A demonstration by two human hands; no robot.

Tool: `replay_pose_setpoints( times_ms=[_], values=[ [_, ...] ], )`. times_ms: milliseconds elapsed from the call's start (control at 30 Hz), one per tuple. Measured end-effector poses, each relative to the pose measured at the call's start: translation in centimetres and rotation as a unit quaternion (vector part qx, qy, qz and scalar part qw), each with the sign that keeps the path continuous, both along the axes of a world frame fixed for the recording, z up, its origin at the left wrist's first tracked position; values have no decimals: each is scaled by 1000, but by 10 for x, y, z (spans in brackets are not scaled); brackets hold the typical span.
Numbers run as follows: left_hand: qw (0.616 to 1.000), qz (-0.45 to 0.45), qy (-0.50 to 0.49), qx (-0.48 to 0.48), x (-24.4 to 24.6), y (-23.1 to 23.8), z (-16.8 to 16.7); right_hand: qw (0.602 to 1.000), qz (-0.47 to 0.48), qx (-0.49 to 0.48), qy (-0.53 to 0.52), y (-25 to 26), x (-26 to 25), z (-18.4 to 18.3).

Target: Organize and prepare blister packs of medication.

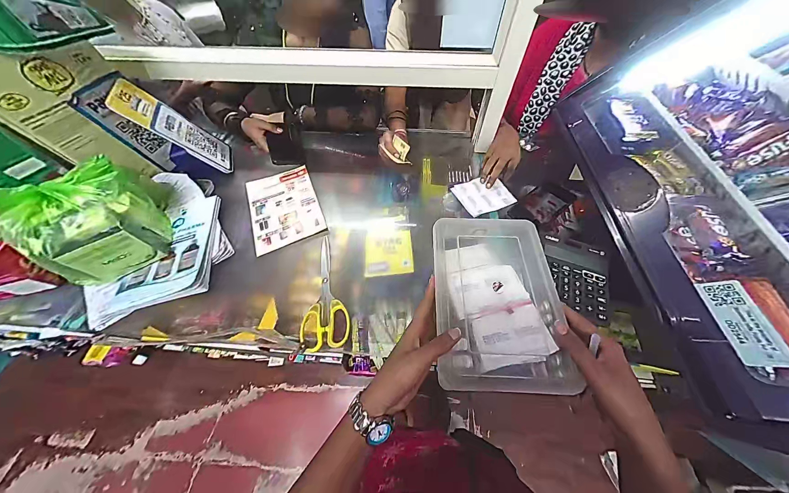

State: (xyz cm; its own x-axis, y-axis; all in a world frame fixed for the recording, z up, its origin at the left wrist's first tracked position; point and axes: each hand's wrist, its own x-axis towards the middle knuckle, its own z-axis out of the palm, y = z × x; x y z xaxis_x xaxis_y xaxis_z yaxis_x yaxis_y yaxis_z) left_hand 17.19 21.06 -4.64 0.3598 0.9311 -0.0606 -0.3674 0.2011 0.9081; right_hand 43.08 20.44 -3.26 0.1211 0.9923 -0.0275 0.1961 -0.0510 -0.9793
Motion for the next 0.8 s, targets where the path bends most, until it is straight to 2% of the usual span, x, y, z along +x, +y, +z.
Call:
replay_pose_setpoints(
  times_ms=[167, 433, 800],
  values=[
    [999, -4, 32, -1, -2, -1, -7, 1000, -25, 13, -4, 1, 13, -4],
    [995, 17, 93, 16, -2, -2, -20, 978, -163, 114, 65, 3, 30, 0],
    [977, 109, 134, 125, 16, 2, -49, 951, -162, 253, 70, -7, 43, -7]
  ],
)
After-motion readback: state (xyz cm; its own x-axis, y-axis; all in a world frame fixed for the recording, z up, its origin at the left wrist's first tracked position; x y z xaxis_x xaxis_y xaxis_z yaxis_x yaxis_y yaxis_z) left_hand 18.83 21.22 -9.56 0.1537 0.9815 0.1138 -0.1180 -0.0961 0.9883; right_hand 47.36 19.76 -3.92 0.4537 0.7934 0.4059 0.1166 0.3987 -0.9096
